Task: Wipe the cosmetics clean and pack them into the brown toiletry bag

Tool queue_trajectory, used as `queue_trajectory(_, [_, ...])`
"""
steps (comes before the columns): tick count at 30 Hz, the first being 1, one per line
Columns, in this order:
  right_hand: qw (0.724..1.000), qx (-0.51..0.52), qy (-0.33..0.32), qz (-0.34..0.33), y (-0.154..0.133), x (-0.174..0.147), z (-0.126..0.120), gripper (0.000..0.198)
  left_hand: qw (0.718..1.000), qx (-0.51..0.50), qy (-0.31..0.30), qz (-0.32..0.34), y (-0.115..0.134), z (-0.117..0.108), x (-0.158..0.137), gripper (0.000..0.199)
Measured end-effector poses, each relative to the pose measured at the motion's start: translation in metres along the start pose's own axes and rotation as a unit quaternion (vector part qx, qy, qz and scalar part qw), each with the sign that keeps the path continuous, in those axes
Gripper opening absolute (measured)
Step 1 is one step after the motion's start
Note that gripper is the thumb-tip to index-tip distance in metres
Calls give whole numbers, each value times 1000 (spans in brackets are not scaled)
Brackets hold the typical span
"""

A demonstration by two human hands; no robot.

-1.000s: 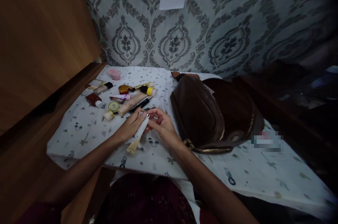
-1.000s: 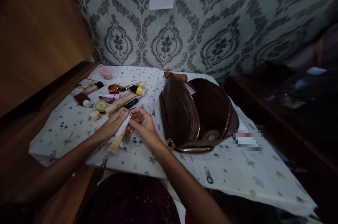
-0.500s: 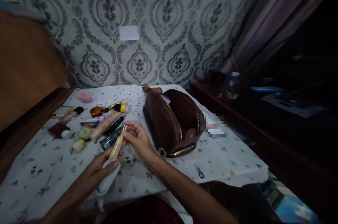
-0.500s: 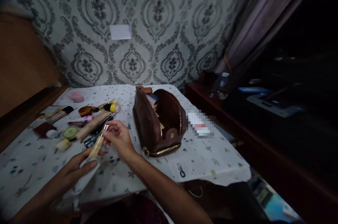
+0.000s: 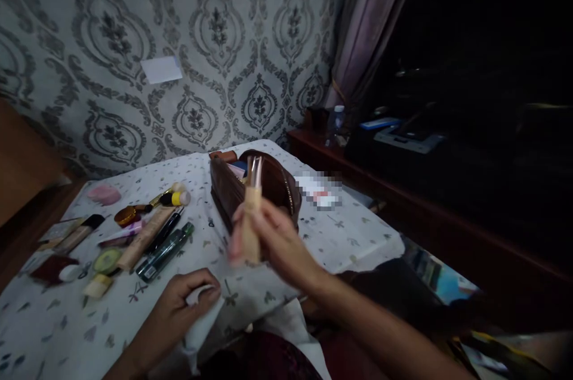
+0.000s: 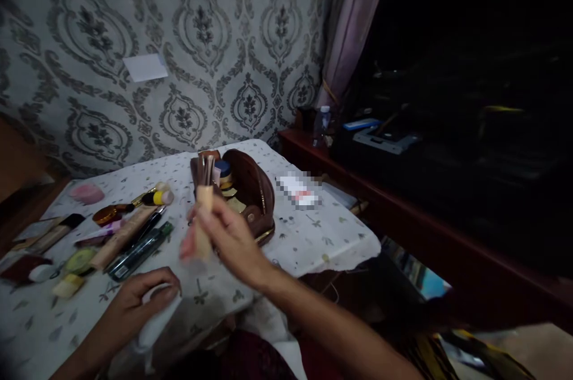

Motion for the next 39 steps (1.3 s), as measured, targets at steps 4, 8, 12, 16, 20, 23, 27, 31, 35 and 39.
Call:
queue_trajectory(4, [964, -233, 108, -74, -81, -14, -63, 39, 985, 128, 21, 115, 48, 1, 22, 28])
queue_trajectory(8, [870, -481, 58, -90, -115, -19, -88, 29, 914, 333, 6, 232, 82, 20, 42, 49])
queue_trajectory(12, [829, -551, 54, -78, -116, -17, -105, 22, 835, 518, 22, 185, 77, 32, 60, 65])
queue_trajectory(16, [830, -552, 26, -76, -110, -4, -105, 7, 808, 551, 45, 203, 72, 38, 58, 74])
queue_trajectory(20, [828, -555, -5, -74, -104, 16, -99, 12, 805, 541, 77, 232, 71, 37, 53, 72])
queue_trajectory(23, [831, -547, -34, -93, -96, 36, -90, 15, 802, 542, 83, 236, 70, 39, 52, 73])
queue_trajectory(27, [824, -554, -74, -88, -73, 65, -79, 17, 798, 548, 83, 236, 71, 40, 53, 78])
queue_trajectory(31, [810, -573, -78, -100, -53, 89, -71, 22, 801, 548, 75, 229, 71, 41, 54, 89])
queue_trajectory(35, [803, -589, -72, -63, -34, 108, -69, 32, 806, 540, 70, 234, 70, 42, 53, 89])
queue_trajectory(39, [818, -571, -33, -65, -31, 117, -72, 38, 805, 541, 70, 235, 66, 41, 54, 87])
Point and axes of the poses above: each hand's wrist, its own x-axis towards the middle knuckle, its own z-axis out of the palm, y = z × x, the point moved 8 cm from there along x, towards the middle knuckle, and after that the axes turned 5 degrees about x, right-handed, at the moved point
